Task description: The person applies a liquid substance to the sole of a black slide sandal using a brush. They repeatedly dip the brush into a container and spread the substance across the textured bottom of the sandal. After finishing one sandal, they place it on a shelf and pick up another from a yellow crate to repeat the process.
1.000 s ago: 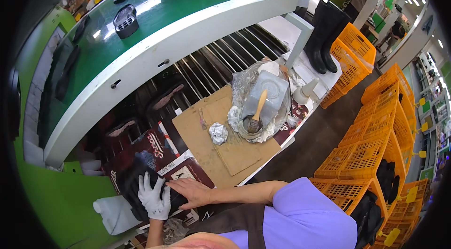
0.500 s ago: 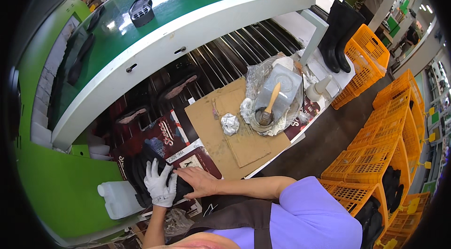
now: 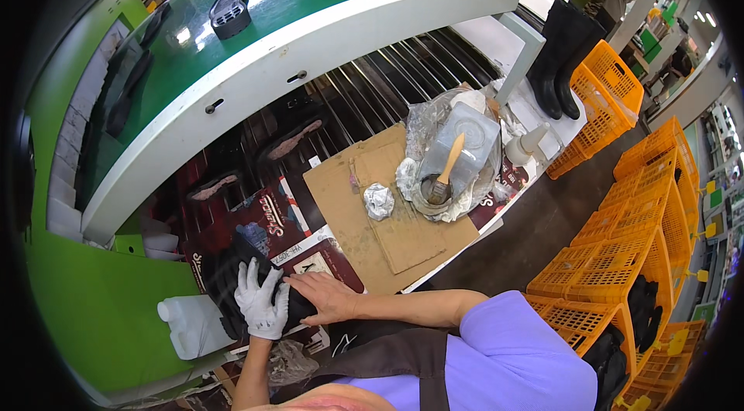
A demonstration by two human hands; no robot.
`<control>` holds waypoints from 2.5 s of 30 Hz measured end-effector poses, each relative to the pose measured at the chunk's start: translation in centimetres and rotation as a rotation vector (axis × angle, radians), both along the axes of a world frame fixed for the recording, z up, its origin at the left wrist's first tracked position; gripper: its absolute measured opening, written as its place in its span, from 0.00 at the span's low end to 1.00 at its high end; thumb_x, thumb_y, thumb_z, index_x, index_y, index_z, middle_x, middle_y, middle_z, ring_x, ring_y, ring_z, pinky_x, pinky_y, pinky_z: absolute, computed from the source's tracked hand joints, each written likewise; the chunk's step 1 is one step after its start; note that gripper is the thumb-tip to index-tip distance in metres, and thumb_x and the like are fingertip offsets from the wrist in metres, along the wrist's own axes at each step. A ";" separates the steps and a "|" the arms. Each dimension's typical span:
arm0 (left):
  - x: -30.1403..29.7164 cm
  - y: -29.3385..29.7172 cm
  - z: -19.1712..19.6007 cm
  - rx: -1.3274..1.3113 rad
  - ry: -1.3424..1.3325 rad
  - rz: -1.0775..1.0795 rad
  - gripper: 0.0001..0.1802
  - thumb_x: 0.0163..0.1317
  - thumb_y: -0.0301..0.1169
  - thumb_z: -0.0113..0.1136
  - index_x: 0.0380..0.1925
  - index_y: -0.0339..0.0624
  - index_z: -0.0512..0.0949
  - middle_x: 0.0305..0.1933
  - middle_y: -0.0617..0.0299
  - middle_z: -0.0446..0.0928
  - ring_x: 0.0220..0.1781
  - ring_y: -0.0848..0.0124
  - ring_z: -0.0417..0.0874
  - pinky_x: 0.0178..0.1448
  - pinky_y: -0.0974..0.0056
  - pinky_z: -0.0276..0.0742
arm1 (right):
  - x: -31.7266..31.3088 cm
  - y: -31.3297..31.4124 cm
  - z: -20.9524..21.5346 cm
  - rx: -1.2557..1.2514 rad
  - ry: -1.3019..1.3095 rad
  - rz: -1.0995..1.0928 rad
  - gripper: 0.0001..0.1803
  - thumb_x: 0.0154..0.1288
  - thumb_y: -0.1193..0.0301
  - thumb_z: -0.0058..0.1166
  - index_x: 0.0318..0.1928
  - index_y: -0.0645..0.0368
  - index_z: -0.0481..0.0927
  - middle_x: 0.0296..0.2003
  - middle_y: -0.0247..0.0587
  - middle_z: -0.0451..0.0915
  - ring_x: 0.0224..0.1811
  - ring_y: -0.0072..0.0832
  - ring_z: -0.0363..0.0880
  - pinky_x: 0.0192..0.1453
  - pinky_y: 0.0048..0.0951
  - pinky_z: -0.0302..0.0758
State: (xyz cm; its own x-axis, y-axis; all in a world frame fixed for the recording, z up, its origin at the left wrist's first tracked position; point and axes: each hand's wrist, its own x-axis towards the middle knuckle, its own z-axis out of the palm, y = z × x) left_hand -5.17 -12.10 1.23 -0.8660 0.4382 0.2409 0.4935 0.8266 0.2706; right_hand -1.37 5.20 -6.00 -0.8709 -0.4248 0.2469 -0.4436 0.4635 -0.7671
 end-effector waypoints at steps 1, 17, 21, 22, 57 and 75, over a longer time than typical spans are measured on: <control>0.0 0.0 0.0 -0.003 -0.005 0.003 0.18 0.55 0.38 0.61 0.48 0.54 0.80 0.64 0.44 0.67 0.67 0.41 0.61 0.63 0.48 0.59 | 0.0 0.0 0.0 0.009 -0.006 0.000 0.52 0.47 0.55 0.66 0.68 0.64 0.54 0.61 0.55 0.64 0.63 0.47 0.63 0.67 0.44 0.59; -0.1 0.1 0.1 -0.031 -0.012 0.012 0.18 0.55 0.38 0.60 0.48 0.53 0.80 0.64 0.44 0.66 0.68 0.41 0.61 0.63 0.47 0.59 | -0.3 -0.2 -0.2 -0.003 0.025 -0.014 0.50 0.48 0.55 0.66 0.67 0.64 0.56 0.60 0.55 0.66 0.63 0.47 0.64 0.66 0.44 0.61; -0.4 0.0 -0.3 -0.028 0.007 0.003 0.20 0.52 0.38 0.62 0.48 0.55 0.79 0.64 0.45 0.66 0.66 0.40 0.62 0.60 0.45 0.60 | -0.4 -0.1 -0.1 -0.014 0.004 -0.003 0.50 0.48 0.56 0.66 0.67 0.64 0.56 0.61 0.54 0.65 0.63 0.47 0.64 0.66 0.44 0.60; -0.4 0.1 -0.2 -0.047 0.004 0.006 0.20 0.53 0.39 0.61 0.48 0.55 0.79 0.63 0.45 0.66 0.66 0.39 0.62 0.60 0.45 0.61 | -0.2 0.0 0.1 -0.009 -0.005 -0.005 0.50 0.48 0.56 0.66 0.67 0.64 0.56 0.62 0.53 0.65 0.63 0.47 0.64 0.66 0.44 0.60; 3.1 18.4 -2.2 0.425 -0.491 -0.278 0.13 0.63 0.29 0.55 0.46 0.34 0.76 0.44 0.46 0.77 0.48 0.57 0.78 0.56 0.57 0.72 | 22.0 36.7 35.5 -0.274 0.500 -0.582 0.21 0.65 0.62 0.57 0.53 0.63 0.76 0.44 0.47 0.78 0.44 0.37 0.78 0.48 0.34 0.75; 24.5 68.4 8.2 0.058 -0.673 -1.580 0.14 0.68 0.33 0.50 0.47 0.37 0.77 0.47 0.47 0.78 0.48 0.52 0.81 0.51 0.58 0.77 | 49.7 52.1 40.2 0.022 1.275 -1.028 0.12 0.67 0.60 0.52 0.50 0.36 0.79 0.58 0.27 0.68 0.67 0.36 0.55 0.71 0.56 0.50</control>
